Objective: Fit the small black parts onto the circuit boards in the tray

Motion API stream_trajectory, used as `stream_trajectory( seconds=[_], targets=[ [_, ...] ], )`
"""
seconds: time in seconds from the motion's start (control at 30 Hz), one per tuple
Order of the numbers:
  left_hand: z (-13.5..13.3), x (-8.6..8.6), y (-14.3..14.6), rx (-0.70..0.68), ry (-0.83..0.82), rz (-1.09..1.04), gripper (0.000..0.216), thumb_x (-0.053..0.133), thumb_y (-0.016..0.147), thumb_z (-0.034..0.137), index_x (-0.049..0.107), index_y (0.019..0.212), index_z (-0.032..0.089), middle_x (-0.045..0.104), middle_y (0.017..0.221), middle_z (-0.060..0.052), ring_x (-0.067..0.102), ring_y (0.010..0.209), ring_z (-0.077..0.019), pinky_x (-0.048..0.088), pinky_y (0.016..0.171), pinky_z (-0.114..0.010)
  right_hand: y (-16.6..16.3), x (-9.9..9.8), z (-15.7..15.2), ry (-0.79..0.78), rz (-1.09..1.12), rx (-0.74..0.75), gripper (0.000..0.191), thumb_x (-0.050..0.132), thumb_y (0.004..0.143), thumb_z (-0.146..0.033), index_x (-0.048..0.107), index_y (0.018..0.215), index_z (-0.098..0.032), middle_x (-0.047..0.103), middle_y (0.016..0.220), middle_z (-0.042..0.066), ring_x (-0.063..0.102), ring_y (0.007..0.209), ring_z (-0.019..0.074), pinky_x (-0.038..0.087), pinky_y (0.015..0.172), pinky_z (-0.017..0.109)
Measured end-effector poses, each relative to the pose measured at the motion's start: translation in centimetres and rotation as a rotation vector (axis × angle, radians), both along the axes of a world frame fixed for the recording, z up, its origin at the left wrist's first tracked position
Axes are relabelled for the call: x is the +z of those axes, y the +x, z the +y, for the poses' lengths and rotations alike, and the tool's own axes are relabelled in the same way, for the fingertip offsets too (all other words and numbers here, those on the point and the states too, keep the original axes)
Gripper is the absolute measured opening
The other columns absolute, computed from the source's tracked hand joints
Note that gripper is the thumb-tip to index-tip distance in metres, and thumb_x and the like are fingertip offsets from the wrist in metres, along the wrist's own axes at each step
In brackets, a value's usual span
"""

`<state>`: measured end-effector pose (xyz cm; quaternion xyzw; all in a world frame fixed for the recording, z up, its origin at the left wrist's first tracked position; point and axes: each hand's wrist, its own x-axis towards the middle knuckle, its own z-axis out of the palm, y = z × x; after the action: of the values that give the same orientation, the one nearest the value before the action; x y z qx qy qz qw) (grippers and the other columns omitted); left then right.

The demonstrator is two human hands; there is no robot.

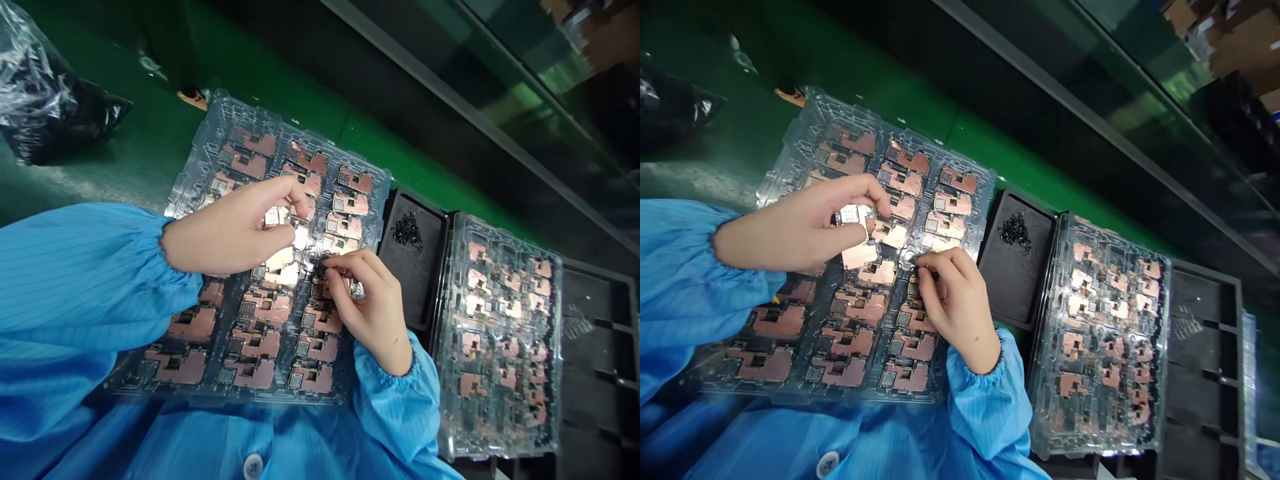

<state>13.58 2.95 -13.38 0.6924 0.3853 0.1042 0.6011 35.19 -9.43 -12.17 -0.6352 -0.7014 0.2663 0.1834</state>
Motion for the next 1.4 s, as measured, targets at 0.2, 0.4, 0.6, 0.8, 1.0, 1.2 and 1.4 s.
stream_trajectory(
  seconds=[0.2, 0.4, 0.6, 0.8, 1.0, 1.2, 1.4],
  targets=[
    [0.7, 0.3, -0.2, 0.15, 0.07, -0.029, 0.011, 0.054, 0.092, 0.026, 0.058, 0.101, 0.022, 0.061, 0.096, -0.003, 0.055, 0.068, -0.0137, 0.043, 0.057, -0.028, -0.9, -0.5, 1.5, -0.023, -0.062, 0.156, 0.016, 0.052, 0.103, -0.017, 0.067, 0.107, -0.017, 0.062, 0.094, 0.007, 0.059, 0.092, 0.0203, 0.05, 0.081, 0.035],
    [0.9, -0.3, -0.3, 0.197, 0.029, -0.05, 0.014, 0.053, 0.091, 0.027, 0.057, 0.104, 0.022, 0.062, 0.099, -0.003, 0.048, 0.057, -0.0113, 0.038, 0.051, -0.029, -1.5, 1.0, 2.6, -0.151, -0.212, 0.284, 0.017, 0.051, 0.102, -0.017, 0.067, 0.109, -0.016, 0.063, 0.101, 0.01, 0.06, 0.093, 0.0226, 0.051, 0.081, 0.036],
    [0.9, -1.2, -0.1, 0.208, 0.068, -0.125, 0.01, 0.053, 0.09, 0.024, 0.057, 0.099, 0.022, 0.063, 0.11, -0.005, 0.058, 0.074, -0.016, 0.047, 0.064, -0.032, -2.5, 1.1, 2.0, -0.169, -0.357, 0.283, 0.019, 0.05, 0.104, -0.02, 0.069, 0.106, -0.015, 0.063, 0.097, 0.011, 0.061, 0.09, 0.0229, 0.053, 0.077, 0.037],
    [0.8, -1.2, -0.1, 0.195, 0.059, -0.137, 0.014, 0.051, 0.091, 0.02, 0.057, 0.103, 0.022, 0.064, 0.112, -0.004, 0.055, 0.068, -0.0135, 0.047, 0.063, -0.032, -2.5, 0.8, 2.2, -0.147, -0.456, 0.372, 0.017, 0.053, 0.105, -0.021, 0.069, 0.105, -0.015, 0.061, 0.094, 0.01, 0.057, 0.084, 0.0213, 0.049, 0.069, 0.035],
    [0.6, -1.3, -0.2, 0.155, 0.072, -0.137, 0.013, 0.048, 0.093, 0.021, 0.055, 0.104, 0.021, 0.062, 0.119, -0.006, 0.061, 0.083, -0.0163, 0.05, 0.069, -0.031, -2.2, 0.7, 2.8, -0.167, -0.459, 0.467, 0.021, 0.046, 0.107, -0.021, 0.067, 0.108, -0.016, 0.057, 0.094, 0.01, 0.052, 0.079, 0.0192, 0.047, 0.067, 0.033],
    [0.5, -1.7, -0.1, 0.15, 0.067, -0.141, 0.014, 0.05, 0.093, 0.024, 0.056, 0.105, 0.022, 0.061, 0.12, -0.005, 0.062, 0.091, -0.0192, 0.051, 0.075, -0.032, -1.6, 0.5, 3.1, -0.198, -0.364, 0.483, 0.02, 0.045, 0.107, -0.018, 0.064, 0.11, -0.015, 0.057, 0.098, 0.01, 0.053, 0.084, 0.0197, 0.049, 0.074, 0.034],
    [0.5, -1.5, -0.1, 0.159, 0.064, -0.153, 0.015, 0.05, 0.091, 0.021, 0.057, 0.105, 0.022, 0.061, 0.121, -0.005, 0.062, 0.096, -0.0202, 0.052, 0.081, -0.034, -1.0, 0.4, 3.0, -0.157, -0.314, 0.463, 0.017, 0.049, 0.105, -0.017, 0.065, 0.112, -0.016, 0.061, 0.103, 0.01, 0.059, 0.091, 0.0202, 0.052, 0.078, 0.034]
  ],
)
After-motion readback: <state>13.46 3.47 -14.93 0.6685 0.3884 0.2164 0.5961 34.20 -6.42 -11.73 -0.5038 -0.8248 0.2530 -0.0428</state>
